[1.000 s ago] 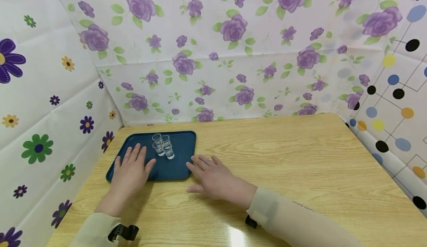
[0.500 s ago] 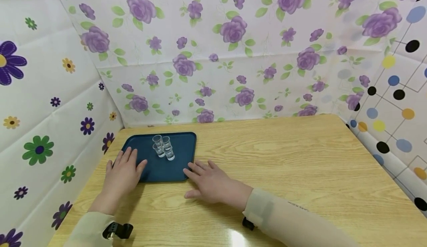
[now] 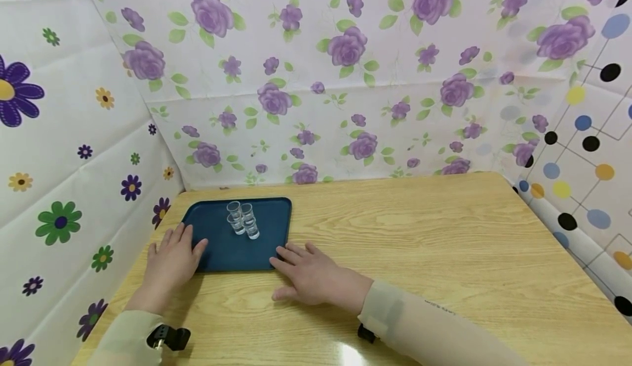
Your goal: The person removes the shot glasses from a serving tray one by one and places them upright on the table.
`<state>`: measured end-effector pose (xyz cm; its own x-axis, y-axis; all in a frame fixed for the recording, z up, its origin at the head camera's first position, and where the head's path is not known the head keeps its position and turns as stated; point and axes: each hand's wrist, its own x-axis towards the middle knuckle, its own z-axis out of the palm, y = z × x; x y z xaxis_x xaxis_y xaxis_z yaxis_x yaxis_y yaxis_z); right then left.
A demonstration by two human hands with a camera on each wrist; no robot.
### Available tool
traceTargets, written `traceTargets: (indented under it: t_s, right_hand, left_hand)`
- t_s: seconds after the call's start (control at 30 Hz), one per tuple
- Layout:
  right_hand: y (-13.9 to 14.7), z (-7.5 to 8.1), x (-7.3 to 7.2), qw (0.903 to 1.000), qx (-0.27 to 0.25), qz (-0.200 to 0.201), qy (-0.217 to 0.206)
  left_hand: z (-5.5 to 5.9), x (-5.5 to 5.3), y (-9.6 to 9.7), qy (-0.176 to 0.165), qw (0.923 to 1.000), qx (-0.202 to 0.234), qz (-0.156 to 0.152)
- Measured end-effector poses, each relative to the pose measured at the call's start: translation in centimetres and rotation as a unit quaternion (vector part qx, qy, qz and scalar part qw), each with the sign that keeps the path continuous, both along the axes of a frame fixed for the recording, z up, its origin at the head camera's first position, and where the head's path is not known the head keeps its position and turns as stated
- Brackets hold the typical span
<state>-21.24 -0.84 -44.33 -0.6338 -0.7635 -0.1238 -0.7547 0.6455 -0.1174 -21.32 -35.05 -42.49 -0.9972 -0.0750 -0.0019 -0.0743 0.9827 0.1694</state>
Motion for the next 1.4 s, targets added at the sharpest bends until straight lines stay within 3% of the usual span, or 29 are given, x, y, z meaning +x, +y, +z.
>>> traceTargets:
  t_s: [0.4,0.83,1.4]
  right_hand:
    - [0.0,0.3,0.2,0.9998,0.008,0.018,0.008]
    - [0.1,0.4,0.3,0.9994,0.011,0.030,0.016]
    - [0.0,0.5,0.1,0.9987,0.023,0.038,0.026]
  left_hand:
    - [-0.3,0.0,-1.8,-0.043,0.9989,0.007,0.020]
    - [-1.3,0.2,-2.3,-0.050,0.9986,-0.003,0.016]
    - [-1.8,0.3,-2.6,-0.011,0.9999,-0.004,-0.011]
